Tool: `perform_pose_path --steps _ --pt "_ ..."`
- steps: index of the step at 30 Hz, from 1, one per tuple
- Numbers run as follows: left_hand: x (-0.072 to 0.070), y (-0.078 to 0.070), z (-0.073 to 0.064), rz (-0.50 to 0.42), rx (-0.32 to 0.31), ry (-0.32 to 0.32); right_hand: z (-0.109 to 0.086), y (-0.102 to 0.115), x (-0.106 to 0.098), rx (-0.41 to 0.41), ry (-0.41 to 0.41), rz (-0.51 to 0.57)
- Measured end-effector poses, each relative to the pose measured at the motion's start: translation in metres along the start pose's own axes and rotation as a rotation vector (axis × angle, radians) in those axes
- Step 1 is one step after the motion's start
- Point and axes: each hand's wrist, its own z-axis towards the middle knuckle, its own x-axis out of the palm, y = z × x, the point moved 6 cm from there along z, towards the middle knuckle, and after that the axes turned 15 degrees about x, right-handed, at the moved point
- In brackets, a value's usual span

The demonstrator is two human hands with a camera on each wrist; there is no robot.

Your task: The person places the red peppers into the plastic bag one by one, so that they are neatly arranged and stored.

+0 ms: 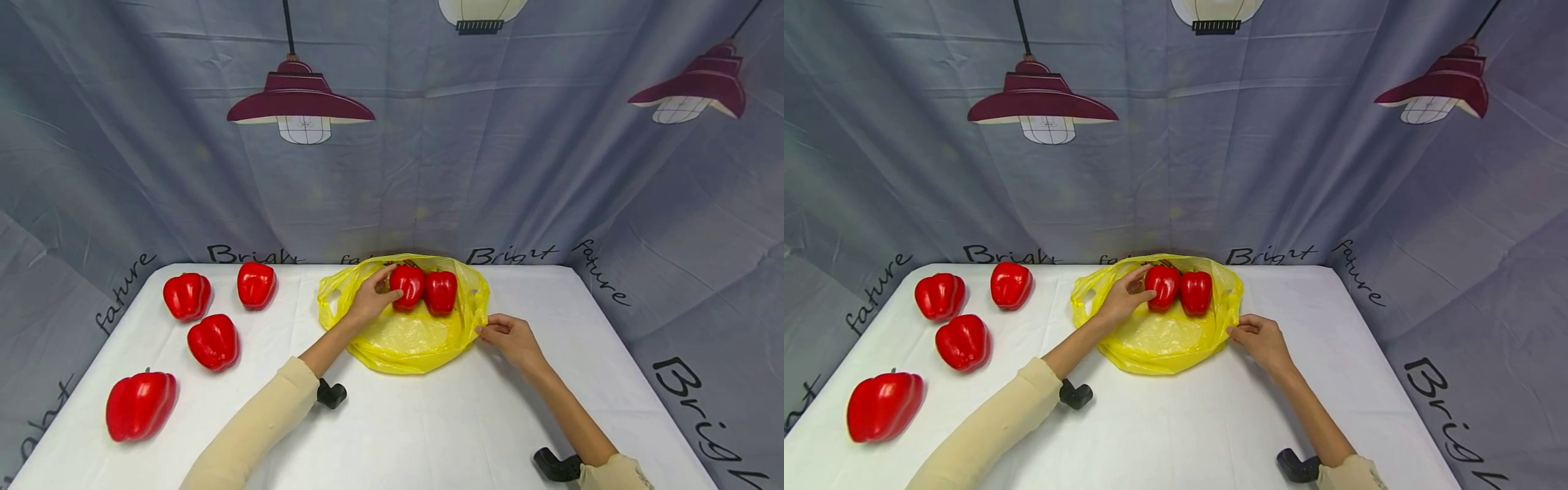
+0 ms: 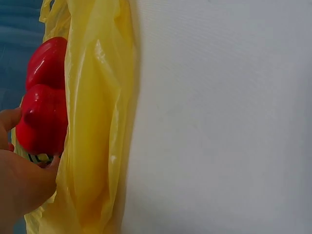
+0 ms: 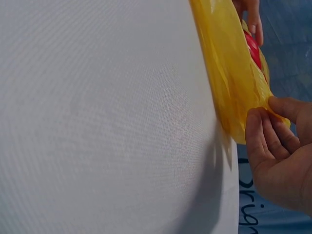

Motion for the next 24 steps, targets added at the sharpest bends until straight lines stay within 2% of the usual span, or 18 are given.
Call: perform_pose_path --steps 6,14,24 --pt "-0.011 -0.004 -0.007 -0.031 0.010 0.017 0.000 0.000 0.000 0.008 -0.003 -0.010" --pt "-0.029 -0.021 -0.022 -0.050 0.055 0.065 0.000 0.002 -0.001 0.012 -0.005 -0.011" --pt "-0.062 -0.039 -0.051 -0.053 0.047 0.069 -0.002 0.003 -0.001 0.024 -0.008 -0.009"
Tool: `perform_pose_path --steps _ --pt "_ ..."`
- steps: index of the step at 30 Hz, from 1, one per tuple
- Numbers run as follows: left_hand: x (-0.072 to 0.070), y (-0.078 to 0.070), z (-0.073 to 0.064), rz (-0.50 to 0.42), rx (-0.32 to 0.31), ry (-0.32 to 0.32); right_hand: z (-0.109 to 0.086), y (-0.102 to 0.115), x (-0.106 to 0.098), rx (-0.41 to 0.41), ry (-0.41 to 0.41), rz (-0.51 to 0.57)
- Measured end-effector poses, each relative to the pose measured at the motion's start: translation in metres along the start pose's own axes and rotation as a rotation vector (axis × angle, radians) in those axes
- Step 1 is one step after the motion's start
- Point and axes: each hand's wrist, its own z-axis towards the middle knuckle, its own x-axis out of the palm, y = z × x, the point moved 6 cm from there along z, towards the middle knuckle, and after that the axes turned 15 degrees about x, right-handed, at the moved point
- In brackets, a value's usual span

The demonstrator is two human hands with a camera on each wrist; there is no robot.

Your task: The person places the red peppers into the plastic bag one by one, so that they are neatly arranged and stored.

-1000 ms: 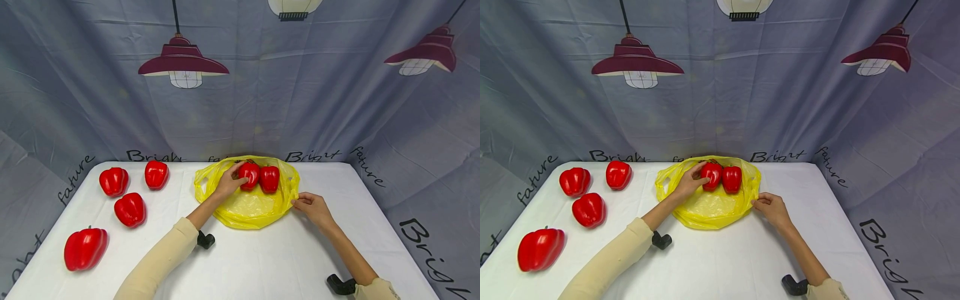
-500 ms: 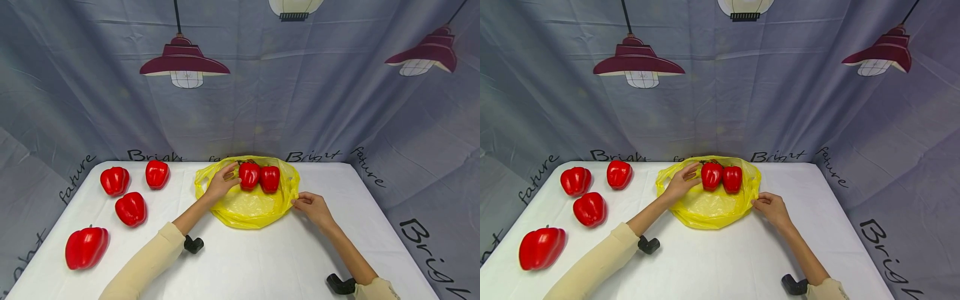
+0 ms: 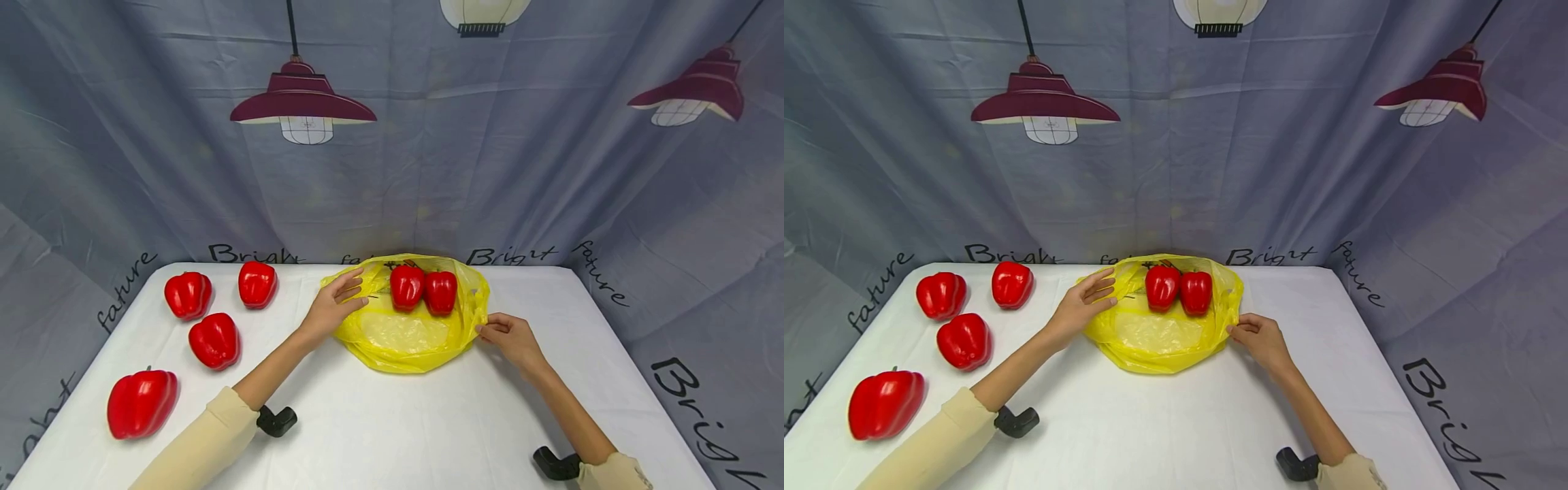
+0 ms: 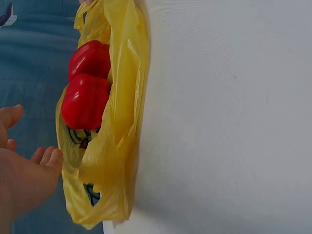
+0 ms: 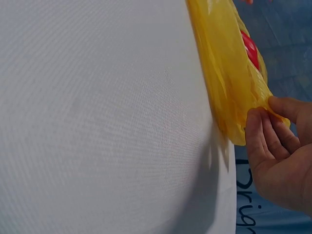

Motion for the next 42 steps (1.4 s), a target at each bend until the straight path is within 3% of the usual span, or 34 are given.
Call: perform_pose_path --steps 5,14,24,33,42 --pt "-0.020 -0.010 -0.015 0.009 0.000 -0.021 -0.001 0.000 -0.001 0.005 0.000 0.009" --pt "-0.070 -0.026 -0.047 0.084 -0.018 -0.139 -0.005 0.003 -0.001 -0.006 0.013 0.023" --pt "-0.122 -0.035 -0.077 0.146 -0.014 -0.233 -0.002 0.001 0.001 -0.009 0.009 0.025" --pt "-0.167 -0.051 -0.102 0.388 -0.014 -0.309 -0.001 -0.003 0.001 0.008 0.001 0.007" --pt "-0.199 -0.047 -0.129 0.565 -0.109 -0.348 -0.001 -0.001 0.002 0.000 0.011 0.025"
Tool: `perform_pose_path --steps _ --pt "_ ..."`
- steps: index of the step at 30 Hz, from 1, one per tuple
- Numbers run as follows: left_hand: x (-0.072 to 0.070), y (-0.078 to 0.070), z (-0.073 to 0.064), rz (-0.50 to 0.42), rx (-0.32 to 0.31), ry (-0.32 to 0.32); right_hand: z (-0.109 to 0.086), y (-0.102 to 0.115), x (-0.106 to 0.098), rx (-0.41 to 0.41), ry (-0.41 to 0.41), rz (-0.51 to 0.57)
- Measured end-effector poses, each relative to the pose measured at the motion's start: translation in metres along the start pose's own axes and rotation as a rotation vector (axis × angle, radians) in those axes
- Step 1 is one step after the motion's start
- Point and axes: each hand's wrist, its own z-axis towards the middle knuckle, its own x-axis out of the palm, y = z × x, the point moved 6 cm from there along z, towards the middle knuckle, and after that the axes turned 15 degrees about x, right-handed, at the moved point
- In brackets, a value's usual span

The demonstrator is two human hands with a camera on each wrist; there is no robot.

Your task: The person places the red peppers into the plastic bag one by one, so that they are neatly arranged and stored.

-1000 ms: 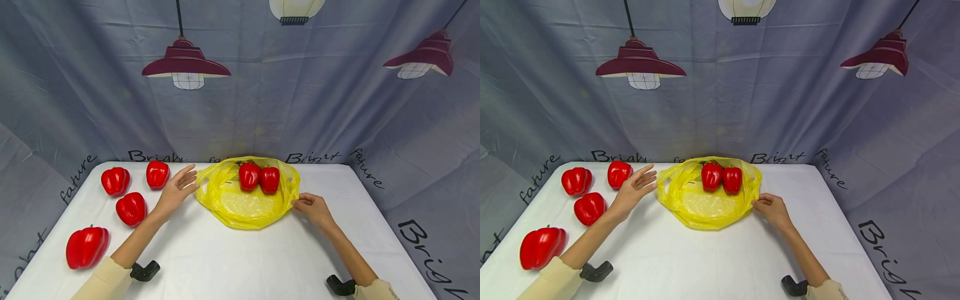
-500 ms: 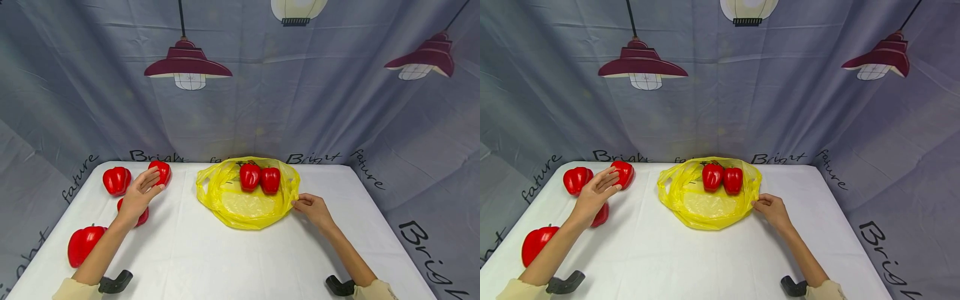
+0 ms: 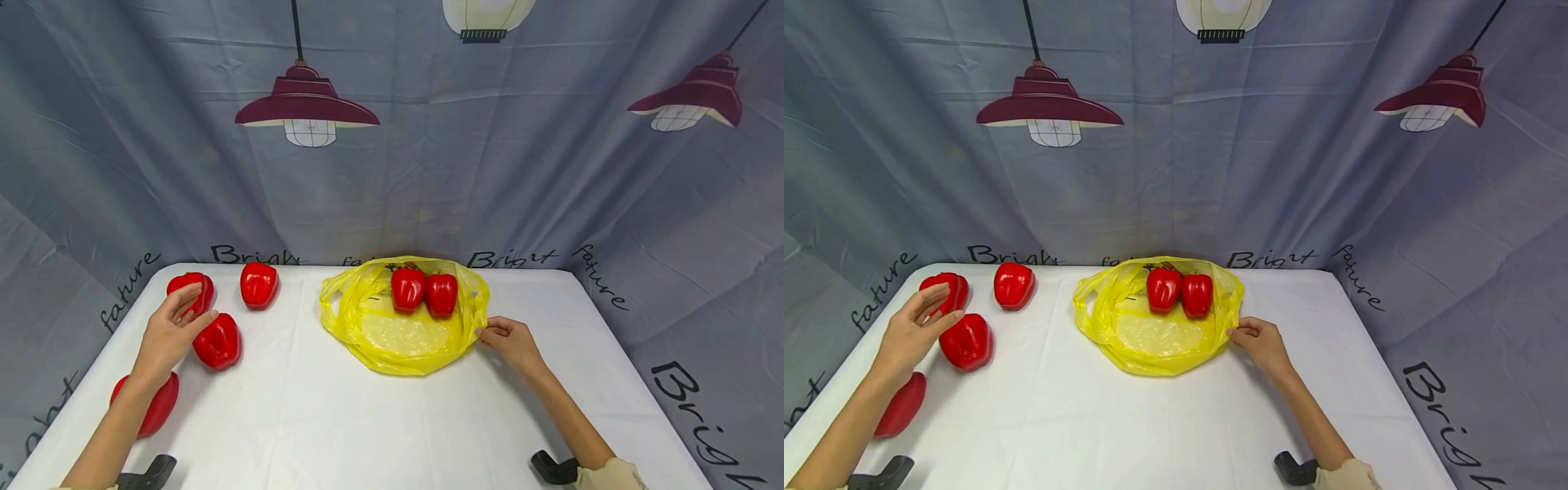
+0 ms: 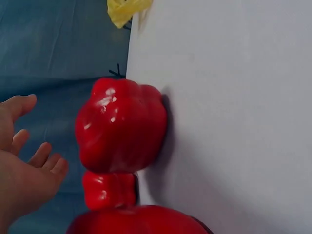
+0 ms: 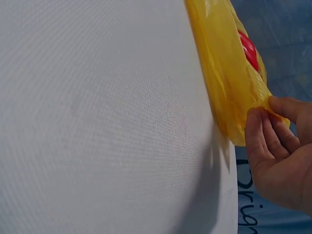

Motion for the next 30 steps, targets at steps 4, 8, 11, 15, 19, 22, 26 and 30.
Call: perform_pose_path --steps 4,8,11,15,19,22,26,30 --pt "-0.002 0.011 -0.002 0.004 -0.029 0.038 0.000 0.000 0.000 -0.003 0.000 -0.001" --pt "-0.002 0.021 -0.003 0.017 -0.068 0.085 0.001 0.000 0.000 -0.003 0.004 -0.001" --pt "-0.001 0.026 -0.004 0.028 -0.096 0.133 0.001 0.000 0.000 0.001 0.001 -0.004" --pt "0.001 0.031 -0.006 0.034 -0.146 0.201 0.001 0.000 -0.001 0.001 0.002 0.002" --pt "0.002 0.034 -0.007 0.040 -0.190 0.231 0.001 0.001 0.000 -0.002 0.010 0.008" --pt "0.003 0.034 -0.008 0.047 -0.192 0.248 0.000 0.000 0.000 -0.003 0.010 0.009" --pt "0.005 0.033 -0.007 0.050 -0.185 0.276 -0.001 0.000 -0.001 -0.005 0.009 0.007" --pt "0.008 0.033 -0.008 0.051 -0.193 0.294 -0.002 0.000 -0.001 -0.007 0.009 0.006"
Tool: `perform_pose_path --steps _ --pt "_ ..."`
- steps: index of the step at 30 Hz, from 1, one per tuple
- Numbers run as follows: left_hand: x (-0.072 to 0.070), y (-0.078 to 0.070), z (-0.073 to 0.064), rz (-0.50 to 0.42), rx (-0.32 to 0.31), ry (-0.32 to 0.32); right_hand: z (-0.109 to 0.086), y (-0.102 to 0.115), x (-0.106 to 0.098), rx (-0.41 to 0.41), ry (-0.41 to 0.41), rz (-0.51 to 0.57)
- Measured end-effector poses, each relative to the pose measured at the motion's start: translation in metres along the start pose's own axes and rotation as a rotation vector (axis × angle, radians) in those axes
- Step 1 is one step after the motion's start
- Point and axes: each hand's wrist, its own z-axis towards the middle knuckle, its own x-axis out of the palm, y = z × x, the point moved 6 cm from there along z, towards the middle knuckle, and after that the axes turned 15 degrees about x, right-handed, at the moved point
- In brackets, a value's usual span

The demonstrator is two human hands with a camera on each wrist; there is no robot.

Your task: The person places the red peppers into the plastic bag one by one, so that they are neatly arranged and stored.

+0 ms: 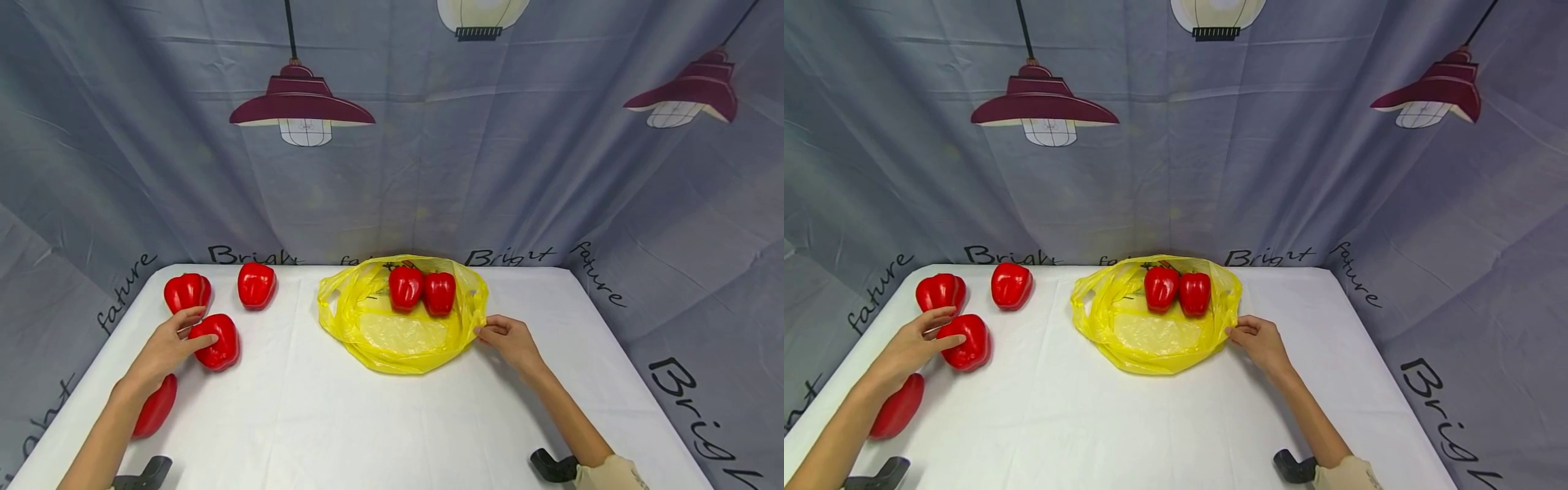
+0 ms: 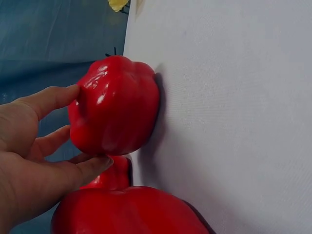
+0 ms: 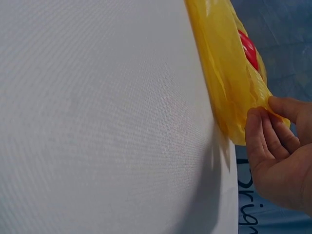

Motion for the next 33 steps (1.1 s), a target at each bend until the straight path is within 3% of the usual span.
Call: perform_pose_path --steps 8,18,28,33 --pt "0.007 -0.001 -0.002 -0.003 -0.001 0.016 0.000 0.001 0.001 -0.006 0.000 0.000" --pt "0.018 -0.007 -0.001 -0.017 0.056 -0.015 0.001 0.001 0.001 0.001 -0.007 -0.009" --pt "0.022 -0.010 -0.002 0.011 0.045 0.034 0.002 0.002 0.002 -0.004 -0.001 -0.001" --pt "0.022 -0.015 -0.002 0.040 0.070 0.037 0.002 0.002 0.001 -0.007 -0.003 0.006"
